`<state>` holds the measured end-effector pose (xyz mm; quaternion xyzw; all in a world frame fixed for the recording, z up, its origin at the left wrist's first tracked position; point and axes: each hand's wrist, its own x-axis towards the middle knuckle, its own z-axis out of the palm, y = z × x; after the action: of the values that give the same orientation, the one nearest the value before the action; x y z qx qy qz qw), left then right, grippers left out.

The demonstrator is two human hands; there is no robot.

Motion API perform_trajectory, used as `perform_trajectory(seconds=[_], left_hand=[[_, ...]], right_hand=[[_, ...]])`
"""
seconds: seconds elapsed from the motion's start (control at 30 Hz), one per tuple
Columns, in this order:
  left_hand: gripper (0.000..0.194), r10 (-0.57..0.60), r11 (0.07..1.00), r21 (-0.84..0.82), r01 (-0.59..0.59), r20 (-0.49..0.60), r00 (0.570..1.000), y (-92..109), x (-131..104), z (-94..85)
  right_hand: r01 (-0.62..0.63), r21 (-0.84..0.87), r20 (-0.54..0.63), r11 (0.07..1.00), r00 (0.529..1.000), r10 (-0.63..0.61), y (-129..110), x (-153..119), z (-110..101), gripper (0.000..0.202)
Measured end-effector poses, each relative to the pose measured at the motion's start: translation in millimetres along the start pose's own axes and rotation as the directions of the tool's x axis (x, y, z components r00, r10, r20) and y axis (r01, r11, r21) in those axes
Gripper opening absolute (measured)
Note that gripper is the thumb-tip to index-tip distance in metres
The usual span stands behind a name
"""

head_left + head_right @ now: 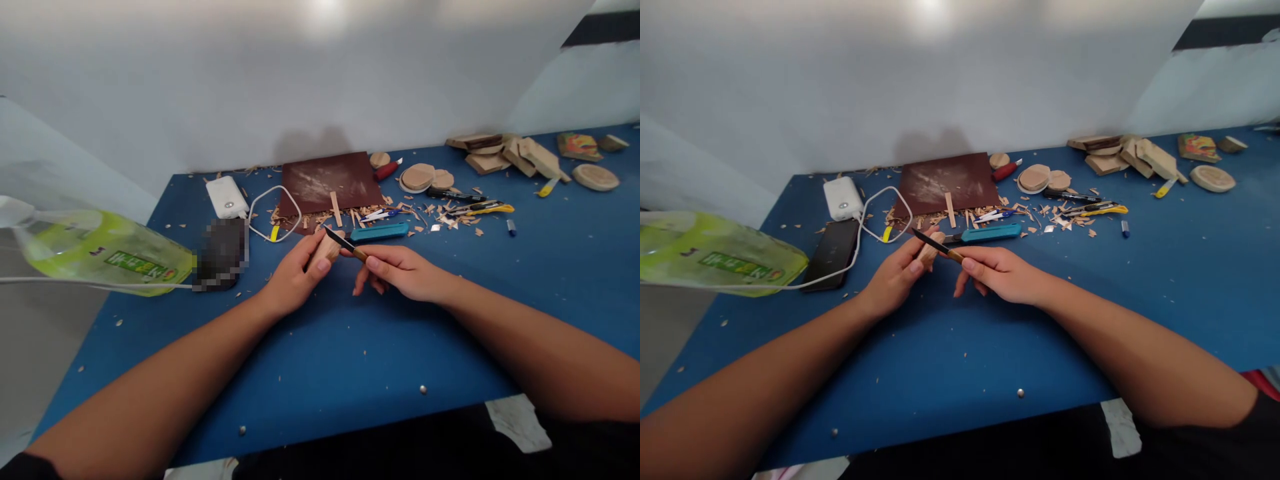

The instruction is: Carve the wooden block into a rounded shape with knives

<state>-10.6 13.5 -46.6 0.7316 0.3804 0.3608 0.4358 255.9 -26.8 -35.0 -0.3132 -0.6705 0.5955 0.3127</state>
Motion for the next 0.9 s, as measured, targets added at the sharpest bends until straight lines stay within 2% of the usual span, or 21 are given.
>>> perform_trajectory(seconds=[0.1,0.17,0.23,0.37,0.5,0.7,0.8,0.9], left_hand=[[0.069,0.016,0.998,0.055,-0.021,0.085,0.996,-0.3,-0.8,-1.7],[0.066,-0.003,1.0,0.02,0.001,0.082,0.997,-0.8,-1.5,-3.2],[0.062,-0.013,0.997,-0.068,0.019,0.088,0.996,-1.3,-2.3,-4.4],[0.055,0.005,0.957,-0.289,0.016,0.073,0.997,-1.3,-3.9,-3.4],[0.059,-0.043,0.881,-0.47,0.047,0.02,0.999,2.5,-2.7,2.1],[0.066,-0.153,0.74,-0.66,0.129,0.022,0.988,16.0,3.6,5.3],[0.072,-0.242,0.695,-0.686,0.215,0.058,0.969,18.6,4.5,3.0],[0.085,-0.291,0.669,-0.675,0.312,0.15,0.945,17.1,4.1,-0.2]], right_hand=[[-0.001,-0.032,0.035,0.999,0.999,0.002,-1.7,0.0,0.7,0.055],[0.001,-0.049,0.032,0.999,0.999,0.0,-2.6,0.0,1.3,0.054],[0.005,-0.068,-0.021,0.998,1.0,-0.007,-2.6,0.7,1.5,0.053],[-0.024,-0.096,-0.214,0.995,0.977,0.003,1.3,4.3,0.7,0.048],[-0.056,-0.068,-0.351,0.996,0.936,0.029,6.3,7.5,-0.5,0.042],[-0.069,-0.07,-0.369,0.995,0.929,0.039,7.2,7.6,-0.7,0.038],[-0.081,-0.075,-0.377,0.994,0.925,0.047,8.1,7.0,-0.3,0.04],[-0.092,-0.081,-0.393,0.992,0.918,0.053,9.3,6.0,0.4,0.043]])
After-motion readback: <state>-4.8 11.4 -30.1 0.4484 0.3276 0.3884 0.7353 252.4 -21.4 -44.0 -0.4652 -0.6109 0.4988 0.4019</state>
